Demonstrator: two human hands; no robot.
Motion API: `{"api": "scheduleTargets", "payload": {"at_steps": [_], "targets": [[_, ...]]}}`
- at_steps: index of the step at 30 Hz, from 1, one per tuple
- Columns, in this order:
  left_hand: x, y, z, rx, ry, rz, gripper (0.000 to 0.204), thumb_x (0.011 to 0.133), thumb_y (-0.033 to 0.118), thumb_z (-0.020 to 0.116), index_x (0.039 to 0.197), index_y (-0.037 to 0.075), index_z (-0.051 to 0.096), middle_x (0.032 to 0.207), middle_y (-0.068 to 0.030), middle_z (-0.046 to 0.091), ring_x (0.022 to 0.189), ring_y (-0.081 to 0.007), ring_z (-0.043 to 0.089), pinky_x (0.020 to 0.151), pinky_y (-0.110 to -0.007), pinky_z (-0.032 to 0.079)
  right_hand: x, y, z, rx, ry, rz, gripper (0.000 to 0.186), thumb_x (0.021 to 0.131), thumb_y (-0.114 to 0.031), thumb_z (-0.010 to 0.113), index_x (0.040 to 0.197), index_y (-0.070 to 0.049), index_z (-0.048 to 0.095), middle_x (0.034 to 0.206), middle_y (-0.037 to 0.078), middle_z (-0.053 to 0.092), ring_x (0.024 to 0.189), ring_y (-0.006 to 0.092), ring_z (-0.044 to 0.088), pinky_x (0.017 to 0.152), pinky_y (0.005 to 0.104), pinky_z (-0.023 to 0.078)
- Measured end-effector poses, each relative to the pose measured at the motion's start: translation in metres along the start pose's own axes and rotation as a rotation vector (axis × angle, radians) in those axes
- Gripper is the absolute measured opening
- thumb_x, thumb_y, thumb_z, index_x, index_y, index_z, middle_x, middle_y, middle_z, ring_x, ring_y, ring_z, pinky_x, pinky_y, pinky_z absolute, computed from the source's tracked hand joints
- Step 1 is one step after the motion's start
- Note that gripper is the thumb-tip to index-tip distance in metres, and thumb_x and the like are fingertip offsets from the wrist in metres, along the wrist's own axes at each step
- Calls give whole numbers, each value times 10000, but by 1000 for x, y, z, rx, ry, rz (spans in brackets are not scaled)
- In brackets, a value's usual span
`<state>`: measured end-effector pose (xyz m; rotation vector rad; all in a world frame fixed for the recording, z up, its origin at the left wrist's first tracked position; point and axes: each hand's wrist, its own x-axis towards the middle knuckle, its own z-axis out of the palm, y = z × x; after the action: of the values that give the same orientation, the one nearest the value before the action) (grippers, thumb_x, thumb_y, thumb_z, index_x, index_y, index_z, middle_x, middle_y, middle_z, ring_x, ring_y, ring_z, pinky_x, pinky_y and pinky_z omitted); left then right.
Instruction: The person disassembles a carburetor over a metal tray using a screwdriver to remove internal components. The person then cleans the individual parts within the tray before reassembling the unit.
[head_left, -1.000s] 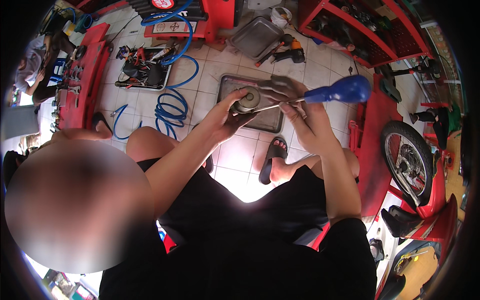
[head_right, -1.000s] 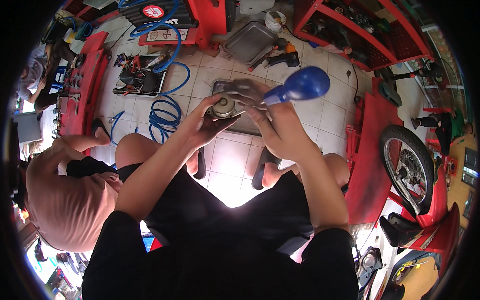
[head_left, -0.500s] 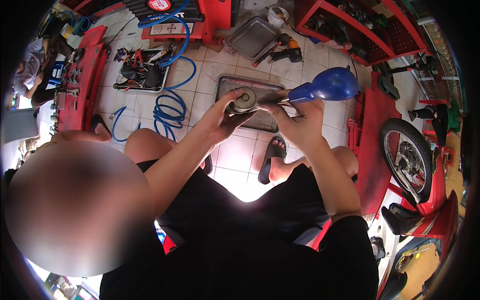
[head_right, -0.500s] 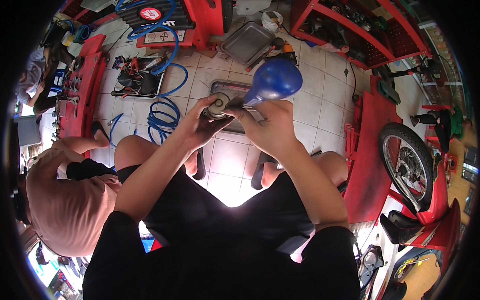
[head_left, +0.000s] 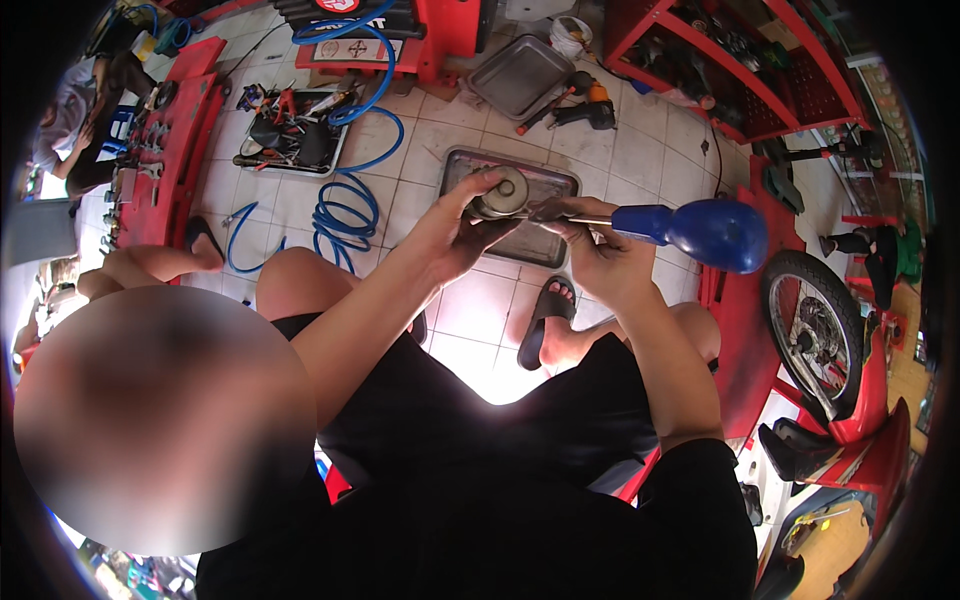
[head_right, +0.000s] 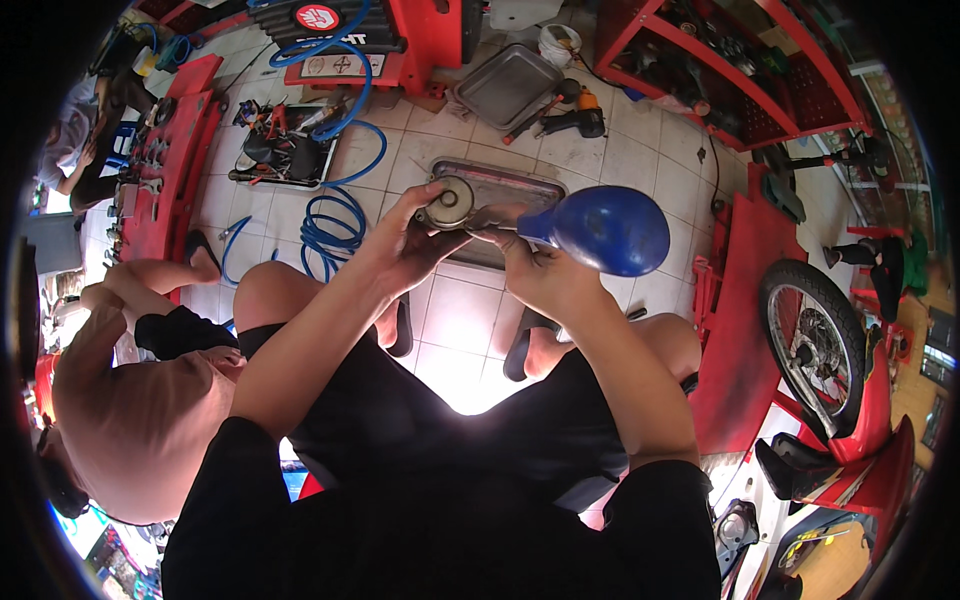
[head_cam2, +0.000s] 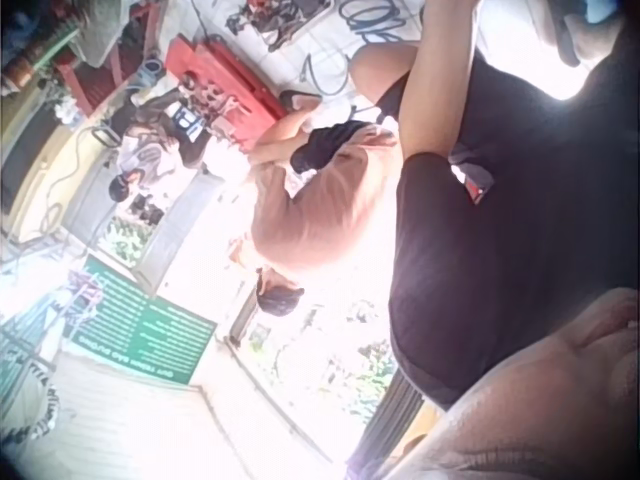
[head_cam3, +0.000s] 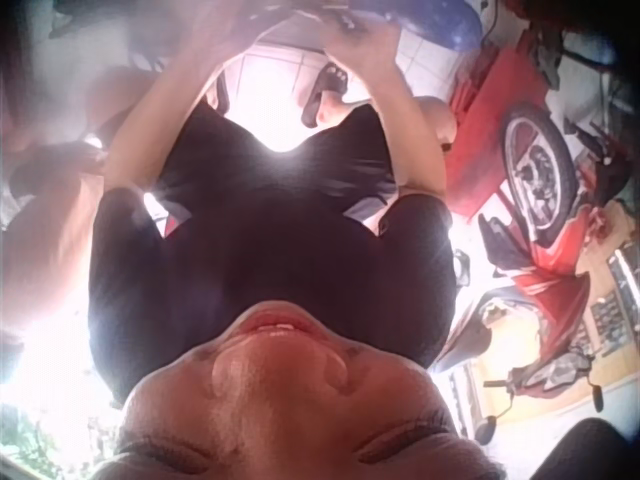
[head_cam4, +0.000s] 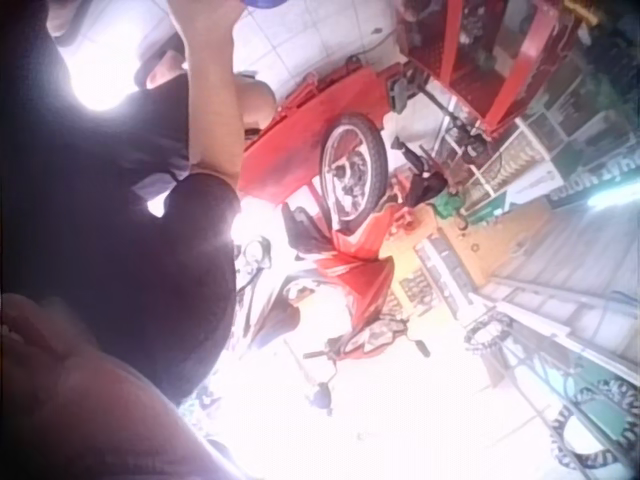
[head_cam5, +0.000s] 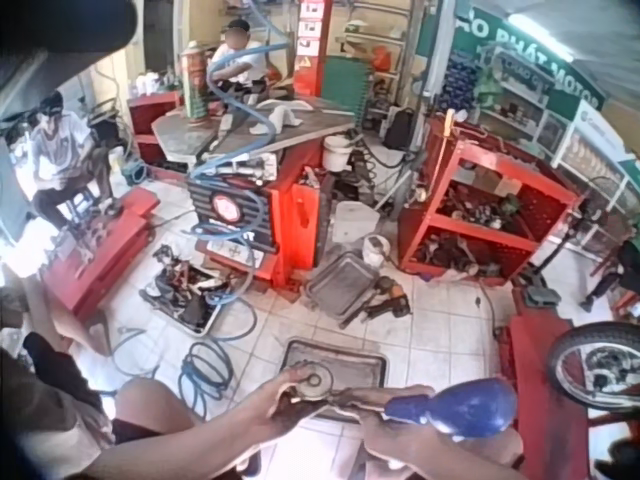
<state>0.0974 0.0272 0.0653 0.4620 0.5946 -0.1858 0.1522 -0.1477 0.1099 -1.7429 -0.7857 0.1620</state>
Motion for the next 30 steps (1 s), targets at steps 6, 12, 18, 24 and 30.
{"api": "scheduleTargets", "payload": {"at_steps": [6,12,18,24,30], "targets": [[2,4,-5,17,7,13,493,778,258,745,1143,28,504,1118,-142,539,1080,-276,537,1049,-431,419,11,5,-4,-306,19,-109,82,832,-4,680,910,13,701,841,84,714,756,112,666,647,236,509],[8,15,-10,-171,137,187,433,775,205,741,1114,55,519,1101,-122,545,1049,-290,541,1005,-488,481,24,39,-34,330,376,-37,215,919,-17,577,1085,118,561,999,176,658,921,237,658,872,345,518],[7,32,-13,-306,262,208,408,778,202,736,1096,55,525,1094,-118,537,1040,-266,537,1005,-505,475,30,120,-44,913,218,603,251,950,-169,527,1071,46,574,1054,212,636,1066,366,609,1025,508,416],[6,35,-15,-379,255,159,398,786,207,734,1083,45,526,1074,-121,547,1043,-269,542,1027,-513,455,29,160,-52,868,146,687,398,898,-243,648,1104,80,539,1060,194,620,941,368,648,864,462,531],[6,41,-20,-404,172,171,478,774,219,744,1133,21,498,1154,-151,491,1103,-296,504,1066,-510,424,35,200,-43,110,423,559,327,823,-56,710,1112,37,587,743,74,654,585,116,584,501,239,477]]}}
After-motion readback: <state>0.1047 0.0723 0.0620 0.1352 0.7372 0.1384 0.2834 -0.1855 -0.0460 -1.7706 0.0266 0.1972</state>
